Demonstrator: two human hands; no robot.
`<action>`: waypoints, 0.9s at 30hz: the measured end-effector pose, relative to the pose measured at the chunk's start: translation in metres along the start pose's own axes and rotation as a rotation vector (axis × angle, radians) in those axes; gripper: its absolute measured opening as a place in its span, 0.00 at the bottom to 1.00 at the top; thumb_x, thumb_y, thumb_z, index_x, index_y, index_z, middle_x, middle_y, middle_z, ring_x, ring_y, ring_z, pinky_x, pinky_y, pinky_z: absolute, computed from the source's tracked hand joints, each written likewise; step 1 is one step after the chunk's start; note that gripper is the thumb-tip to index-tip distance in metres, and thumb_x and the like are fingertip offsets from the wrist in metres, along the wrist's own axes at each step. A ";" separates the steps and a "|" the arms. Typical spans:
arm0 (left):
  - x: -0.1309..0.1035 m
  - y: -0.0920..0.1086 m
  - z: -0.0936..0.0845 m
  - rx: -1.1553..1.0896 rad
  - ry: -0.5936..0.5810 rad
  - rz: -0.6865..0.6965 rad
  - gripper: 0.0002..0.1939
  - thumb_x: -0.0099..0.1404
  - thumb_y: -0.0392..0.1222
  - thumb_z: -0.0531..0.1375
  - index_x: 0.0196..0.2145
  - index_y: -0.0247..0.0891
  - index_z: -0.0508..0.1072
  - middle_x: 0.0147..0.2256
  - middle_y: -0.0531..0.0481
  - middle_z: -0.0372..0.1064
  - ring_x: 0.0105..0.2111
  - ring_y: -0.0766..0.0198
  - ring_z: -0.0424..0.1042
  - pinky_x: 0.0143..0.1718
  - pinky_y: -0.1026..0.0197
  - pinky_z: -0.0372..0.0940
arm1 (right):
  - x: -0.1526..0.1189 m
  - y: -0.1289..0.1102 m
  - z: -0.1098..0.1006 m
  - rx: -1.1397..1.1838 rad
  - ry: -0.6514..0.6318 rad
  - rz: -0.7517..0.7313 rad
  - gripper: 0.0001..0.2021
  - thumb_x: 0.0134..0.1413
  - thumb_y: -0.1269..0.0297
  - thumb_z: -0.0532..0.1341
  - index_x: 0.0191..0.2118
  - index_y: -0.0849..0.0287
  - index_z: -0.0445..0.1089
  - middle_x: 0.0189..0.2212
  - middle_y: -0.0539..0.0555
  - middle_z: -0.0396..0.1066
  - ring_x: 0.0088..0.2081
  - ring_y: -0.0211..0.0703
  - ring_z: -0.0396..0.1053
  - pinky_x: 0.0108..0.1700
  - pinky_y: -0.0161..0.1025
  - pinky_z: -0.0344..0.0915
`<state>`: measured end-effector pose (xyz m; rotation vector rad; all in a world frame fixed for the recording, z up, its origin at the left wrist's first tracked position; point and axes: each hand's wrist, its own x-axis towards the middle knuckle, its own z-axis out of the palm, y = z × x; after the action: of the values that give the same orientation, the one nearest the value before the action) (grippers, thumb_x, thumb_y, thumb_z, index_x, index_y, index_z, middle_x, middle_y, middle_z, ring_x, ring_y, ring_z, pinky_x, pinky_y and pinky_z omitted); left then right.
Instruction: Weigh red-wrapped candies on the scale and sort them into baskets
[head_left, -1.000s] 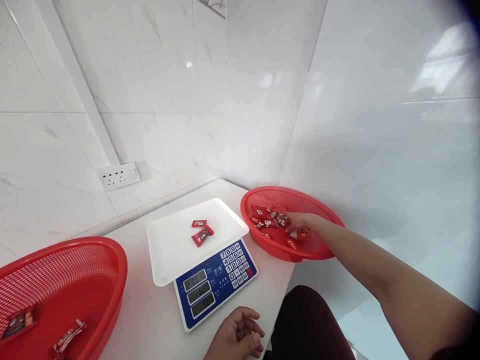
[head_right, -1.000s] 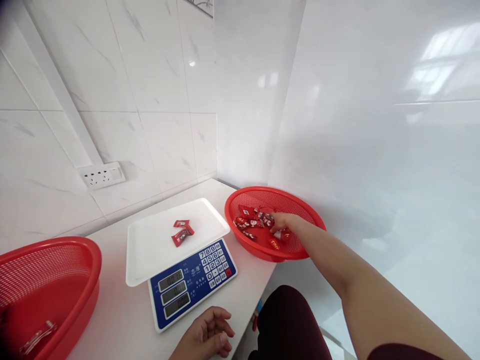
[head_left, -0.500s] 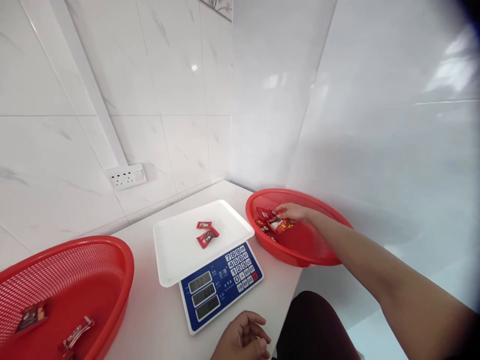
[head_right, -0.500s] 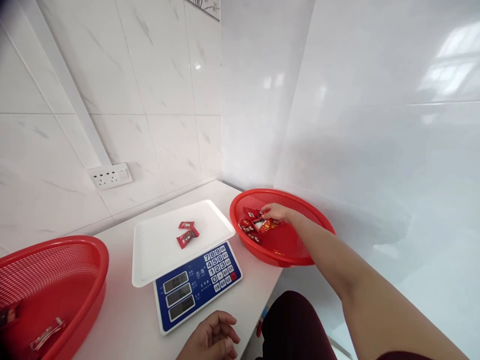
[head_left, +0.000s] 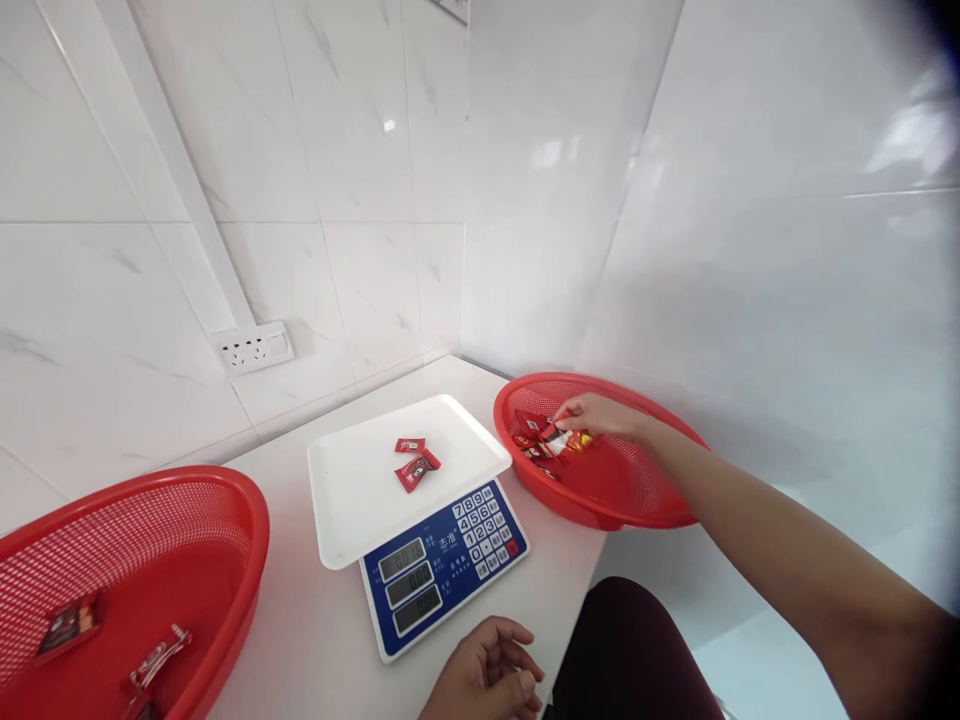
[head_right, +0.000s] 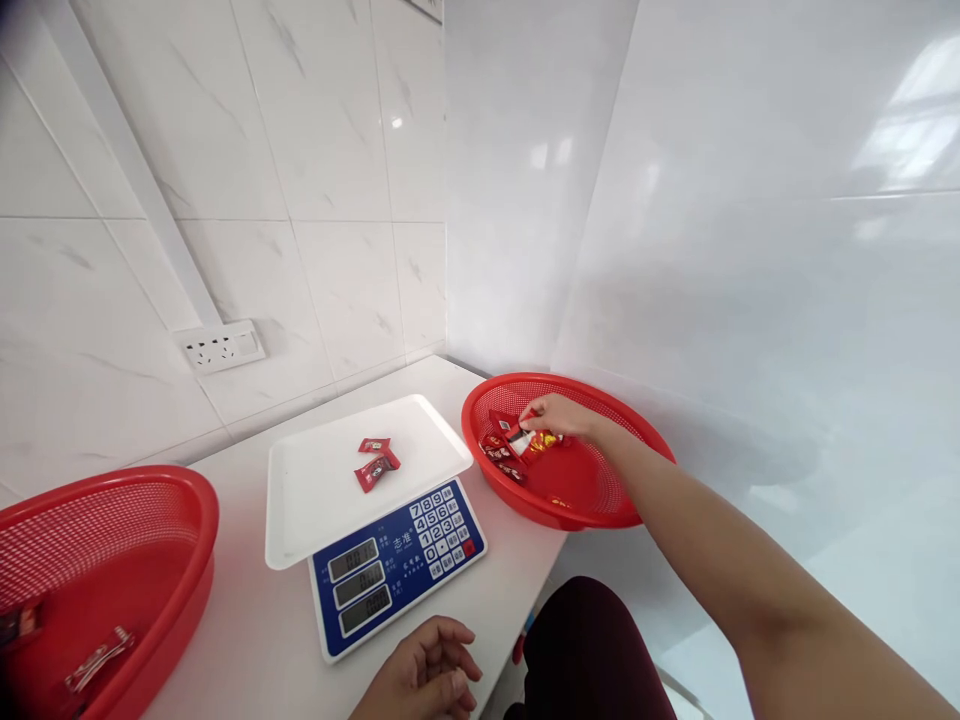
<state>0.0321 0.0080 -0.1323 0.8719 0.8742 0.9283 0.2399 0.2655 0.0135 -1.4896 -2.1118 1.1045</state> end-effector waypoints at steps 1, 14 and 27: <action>-0.001 0.002 0.001 0.011 -0.001 -0.001 0.24 0.48 0.53 0.65 0.38 0.36 0.66 0.33 0.49 0.66 0.28 0.66 0.69 0.32 0.61 0.62 | -0.009 -0.007 -0.001 0.021 0.018 -0.034 0.14 0.38 0.55 0.65 0.30 0.59 0.72 0.25 0.51 0.71 0.26 0.37 0.66 0.24 0.32 0.59; -0.013 0.005 0.015 0.206 0.057 0.205 0.31 0.49 0.64 0.59 0.38 0.33 0.70 0.30 0.49 0.63 0.25 0.67 0.63 0.25 0.65 0.62 | -0.149 -0.019 0.147 0.069 -0.160 -0.163 0.06 0.49 0.59 0.58 0.26 0.53 0.68 0.25 0.50 0.72 0.26 0.42 0.69 0.29 0.37 0.65; -0.015 0.013 0.018 -0.156 0.419 0.155 0.30 0.56 0.63 0.53 0.40 0.30 0.69 0.26 0.46 0.69 0.22 0.64 0.67 0.21 0.63 0.63 | -0.133 -0.013 0.161 0.408 -0.140 -0.078 0.17 0.47 0.46 0.56 0.28 0.56 0.65 0.25 0.50 0.68 0.27 0.40 0.65 0.28 0.35 0.61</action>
<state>0.0395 -0.0052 -0.1109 0.6244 1.0835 1.3266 0.1795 0.0787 -0.0594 -1.1588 -1.8610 1.5361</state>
